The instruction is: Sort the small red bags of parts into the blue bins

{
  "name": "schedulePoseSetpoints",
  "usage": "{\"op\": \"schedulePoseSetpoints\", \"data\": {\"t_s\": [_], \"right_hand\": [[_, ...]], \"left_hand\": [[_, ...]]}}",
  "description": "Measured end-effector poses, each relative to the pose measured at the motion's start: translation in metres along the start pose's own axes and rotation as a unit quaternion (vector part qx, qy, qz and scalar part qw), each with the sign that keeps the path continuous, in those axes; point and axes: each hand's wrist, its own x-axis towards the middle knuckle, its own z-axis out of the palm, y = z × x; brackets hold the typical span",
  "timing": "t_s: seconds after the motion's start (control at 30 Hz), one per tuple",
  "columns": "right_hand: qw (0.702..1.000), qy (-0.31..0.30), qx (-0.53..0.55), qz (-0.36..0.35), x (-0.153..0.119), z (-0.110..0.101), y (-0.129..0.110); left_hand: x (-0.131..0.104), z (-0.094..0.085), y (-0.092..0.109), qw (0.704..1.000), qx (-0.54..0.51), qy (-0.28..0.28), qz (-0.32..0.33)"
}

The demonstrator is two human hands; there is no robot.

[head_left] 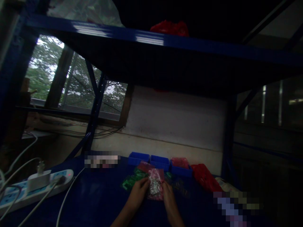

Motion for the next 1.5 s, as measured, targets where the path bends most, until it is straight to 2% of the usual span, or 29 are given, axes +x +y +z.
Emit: {"op": "schedulePoseSetpoints", "data": {"t_s": [0.07, 0.17, 0.37, 0.67, 1.0, 1.13, 1.37, 1.5], "right_hand": [[1.000, 0.000, -0.002, -0.004, 0.000, 0.000, 0.000], [1.000, -0.003, -0.004, -0.017, -0.006, 0.003, -0.003], [0.998, -0.047, 0.002, -0.032, -0.016, 0.007, -0.012], [0.998, -0.023, -0.032, -0.040, -0.007, 0.003, -0.003], [0.999, -0.010, -0.023, -0.026, -0.011, 0.004, -0.011], [0.999, -0.009, -0.025, -0.023, -0.011, 0.005, -0.012], [0.995, 0.045, -0.061, -0.068, -0.012, 0.002, -0.013], [0.996, 0.028, -0.051, -0.065, -0.012, 0.001, -0.011]], "left_hand": [[-0.001, 0.001, 0.002, 1.000, 0.015, -0.006, -0.007], [-0.001, -0.001, 0.001, 0.999, 0.025, 0.021, -0.011], [0.001, -0.003, -0.004, 0.999, 0.026, 0.037, -0.011], [0.000, -0.003, 0.001, 0.999, 0.023, 0.046, -0.003], [0.000, -0.002, 0.001, 0.998, 0.028, 0.049, -0.005], [-0.002, -0.002, 0.003, 0.996, 0.063, 0.059, -0.010], [0.001, -0.004, -0.006, 0.997, 0.043, 0.070, 0.000], [-0.001, -0.005, -0.002, 0.997, 0.031, 0.067, -0.007]]}}
